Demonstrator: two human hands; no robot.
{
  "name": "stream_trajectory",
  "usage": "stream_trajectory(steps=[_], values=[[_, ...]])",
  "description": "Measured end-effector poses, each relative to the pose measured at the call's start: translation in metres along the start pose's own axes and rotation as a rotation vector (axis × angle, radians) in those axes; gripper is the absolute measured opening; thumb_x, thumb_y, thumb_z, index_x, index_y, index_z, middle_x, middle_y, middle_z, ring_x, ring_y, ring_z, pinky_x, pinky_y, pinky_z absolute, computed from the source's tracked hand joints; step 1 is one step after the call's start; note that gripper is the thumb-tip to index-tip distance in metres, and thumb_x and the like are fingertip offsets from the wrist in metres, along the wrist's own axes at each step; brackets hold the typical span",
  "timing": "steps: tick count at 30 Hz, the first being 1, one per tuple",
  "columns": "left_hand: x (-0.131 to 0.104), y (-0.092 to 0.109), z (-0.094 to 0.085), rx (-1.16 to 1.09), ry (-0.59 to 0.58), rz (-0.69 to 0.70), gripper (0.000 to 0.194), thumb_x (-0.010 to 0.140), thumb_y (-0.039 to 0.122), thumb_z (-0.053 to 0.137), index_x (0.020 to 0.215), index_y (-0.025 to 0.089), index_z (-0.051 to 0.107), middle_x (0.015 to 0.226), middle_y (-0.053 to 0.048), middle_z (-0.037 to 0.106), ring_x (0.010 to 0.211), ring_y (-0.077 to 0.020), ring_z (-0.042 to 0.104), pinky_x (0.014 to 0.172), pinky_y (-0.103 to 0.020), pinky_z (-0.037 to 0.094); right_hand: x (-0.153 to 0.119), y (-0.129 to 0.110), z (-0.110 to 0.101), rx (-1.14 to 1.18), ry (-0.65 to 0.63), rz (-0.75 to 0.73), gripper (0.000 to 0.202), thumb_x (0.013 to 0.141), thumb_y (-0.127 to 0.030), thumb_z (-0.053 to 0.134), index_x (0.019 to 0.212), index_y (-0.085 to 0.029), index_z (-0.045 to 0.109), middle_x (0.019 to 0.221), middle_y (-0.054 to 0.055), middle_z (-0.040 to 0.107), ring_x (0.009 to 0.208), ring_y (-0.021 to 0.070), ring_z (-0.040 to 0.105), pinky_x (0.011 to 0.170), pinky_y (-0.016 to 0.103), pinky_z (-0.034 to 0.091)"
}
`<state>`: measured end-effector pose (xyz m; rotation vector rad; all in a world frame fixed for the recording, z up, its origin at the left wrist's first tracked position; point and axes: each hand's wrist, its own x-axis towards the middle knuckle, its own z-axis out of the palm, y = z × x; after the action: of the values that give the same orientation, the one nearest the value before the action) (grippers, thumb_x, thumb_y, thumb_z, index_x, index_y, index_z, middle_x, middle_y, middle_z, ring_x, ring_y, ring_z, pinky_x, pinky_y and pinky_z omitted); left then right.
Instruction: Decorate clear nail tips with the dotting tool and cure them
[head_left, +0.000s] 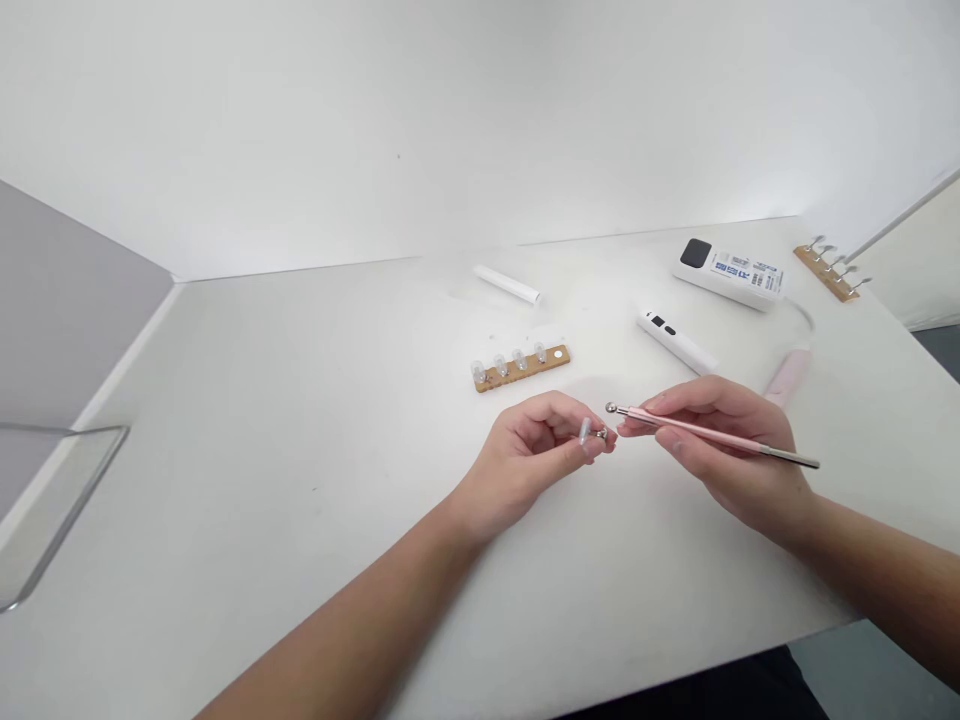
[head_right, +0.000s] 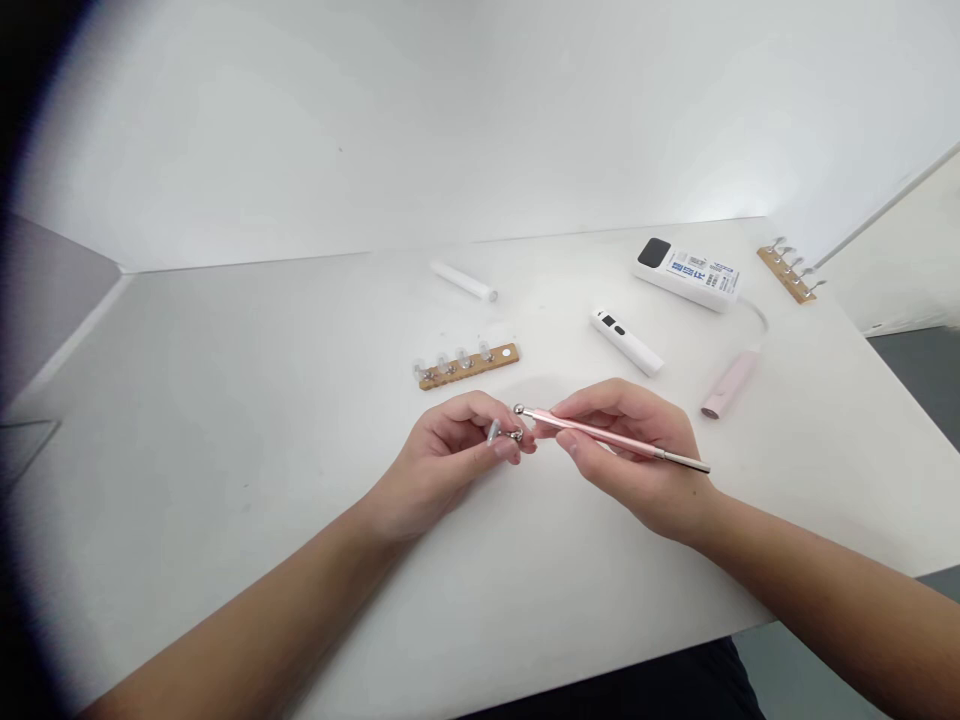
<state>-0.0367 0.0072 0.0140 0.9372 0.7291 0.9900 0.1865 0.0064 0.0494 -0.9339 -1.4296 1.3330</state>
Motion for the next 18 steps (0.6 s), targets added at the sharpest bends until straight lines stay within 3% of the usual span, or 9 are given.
stream_trajectory(steps=[9, 18], values=[[-0.0004, -0.0002, -0.0004, -0.008, 0.011, -0.014, 0.01, 0.088, 0.028, 0.087, 0.088, 0.024, 0.077, 0.088, -0.003, 0.076, 0.086, -0.0151, 0.07, 0.081, -0.028, 0.059, 0.0035, -0.0052, 0.0034, -0.106, 0.011, -0.012, 0.027, 0.088, -0.011, 0.08, 0.099, -0.036, 0.084, 0.093, -0.001, 0.087, 0.078, 0.0196, 0.083, 0.059, 0.027, 0.064], [0.0002, 0.0004, 0.0002, -0.01, 0.014, -0.002, 0.013, 0.089, 0.031, 0.086, 0.087, 0.022, 0.077, 0.08, -0.001, 0.073, 0.077, -0.013, 0.064, 0.078, -0.027, 0.056, 0.0007, -0.0009, 0.0033, -0.159, -0.043, -0.051, 0.03, 0.086, -0.012, 0.082, 0.102, -0.037, 0.086, 0.099, 0.0, 0.087, 0.084, 0.0207, 0.084, 0.074, 0.031, 0.068]])
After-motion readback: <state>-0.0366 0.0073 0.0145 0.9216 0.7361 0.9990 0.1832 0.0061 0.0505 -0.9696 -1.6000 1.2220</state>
